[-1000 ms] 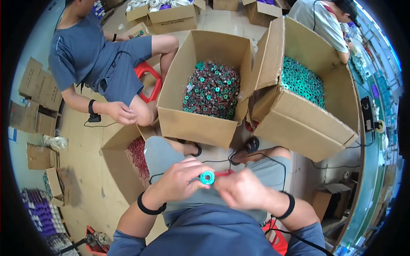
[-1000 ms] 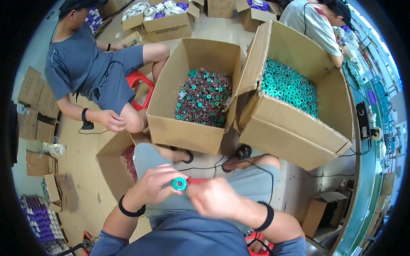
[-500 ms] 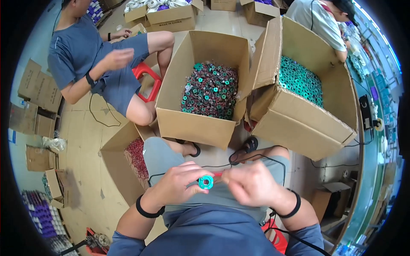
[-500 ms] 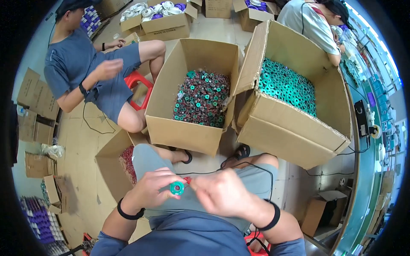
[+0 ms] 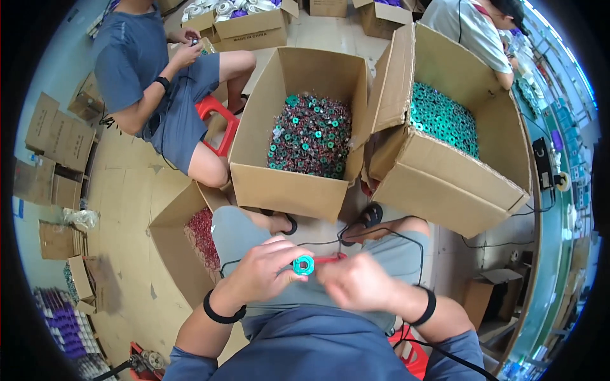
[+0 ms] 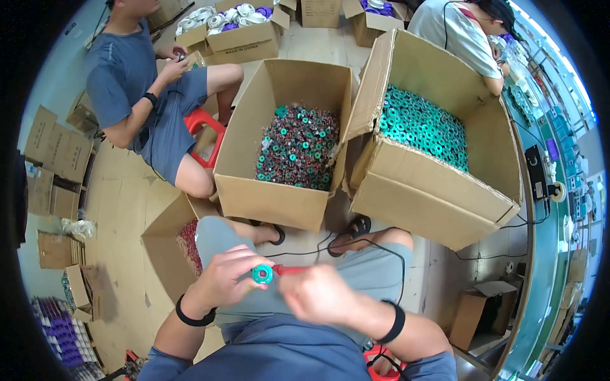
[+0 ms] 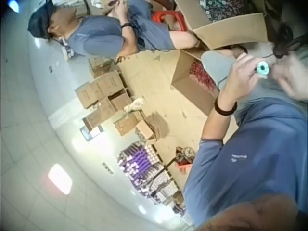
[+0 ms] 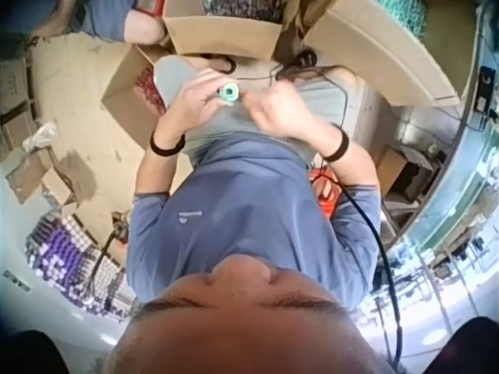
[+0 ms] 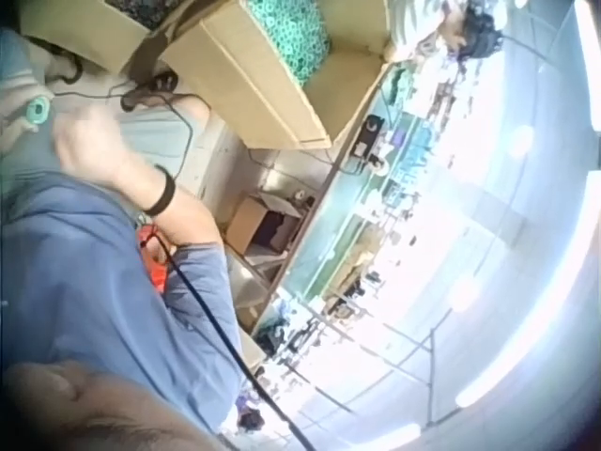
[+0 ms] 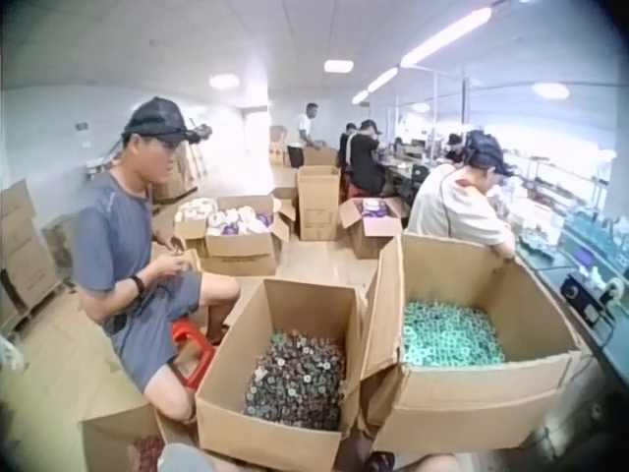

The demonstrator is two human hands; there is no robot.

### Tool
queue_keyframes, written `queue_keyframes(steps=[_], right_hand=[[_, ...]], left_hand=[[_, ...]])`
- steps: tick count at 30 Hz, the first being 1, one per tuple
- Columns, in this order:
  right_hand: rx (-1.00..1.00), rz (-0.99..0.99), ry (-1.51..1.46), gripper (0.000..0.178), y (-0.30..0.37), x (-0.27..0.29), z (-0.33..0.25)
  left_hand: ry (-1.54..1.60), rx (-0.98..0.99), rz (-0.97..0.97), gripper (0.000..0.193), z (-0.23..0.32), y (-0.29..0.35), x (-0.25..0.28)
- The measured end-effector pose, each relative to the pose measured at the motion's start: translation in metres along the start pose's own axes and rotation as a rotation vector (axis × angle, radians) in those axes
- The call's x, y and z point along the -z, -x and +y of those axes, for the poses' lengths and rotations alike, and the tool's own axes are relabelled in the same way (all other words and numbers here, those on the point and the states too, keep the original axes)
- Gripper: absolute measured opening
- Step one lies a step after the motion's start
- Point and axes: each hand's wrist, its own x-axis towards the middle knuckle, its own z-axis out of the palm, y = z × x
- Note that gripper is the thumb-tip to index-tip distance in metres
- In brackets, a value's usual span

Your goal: The person assembles small plastic parts by hand.

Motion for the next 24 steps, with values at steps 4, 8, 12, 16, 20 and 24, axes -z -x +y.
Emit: queue_keyframes(steps=[4, 8, 12, 16, 20, 24], right_hand=[[-0.108, 0.103, -0.091, 0.006, -0.016, 0.03, -0.004], [0.0, 0.085, -0.134, 0.002, -0.005, 0.008, -0.016], [-0.113, 0.057, -0.1, 0.003, -0.005, 0.009, -0.001], [-0.142, 0.037, -0.114, 0.003, -0.011, 0.027, -0.006], [-0.025, 0.02, -0.209, 0.003, -0.004, 0.003, -0.013], [-0.084, -0.02, -0.095, 0.011, -0.002, 0.001, 0.008]], left_hand=[[-0.015, 0.003, -0.002, 0.036, 0.011, 0.006, 0.0], [-0.071, 0.033, -0.021, 0.036, 0.001, 0.003, 0.0], [-0.036, -0.002, -0.024, 0.035, 0.001, 0.004, -0.003], [-0.018, 0.013, -0.055, 0.035, 0.002, 0.013, -0.004], [-0.053, -0.011, -0.025, 0.035, -0.003, 0.006, -0.006], [0.005, -0.007, -0.064, 0.035, 0.003, 0.013, -0.008]])
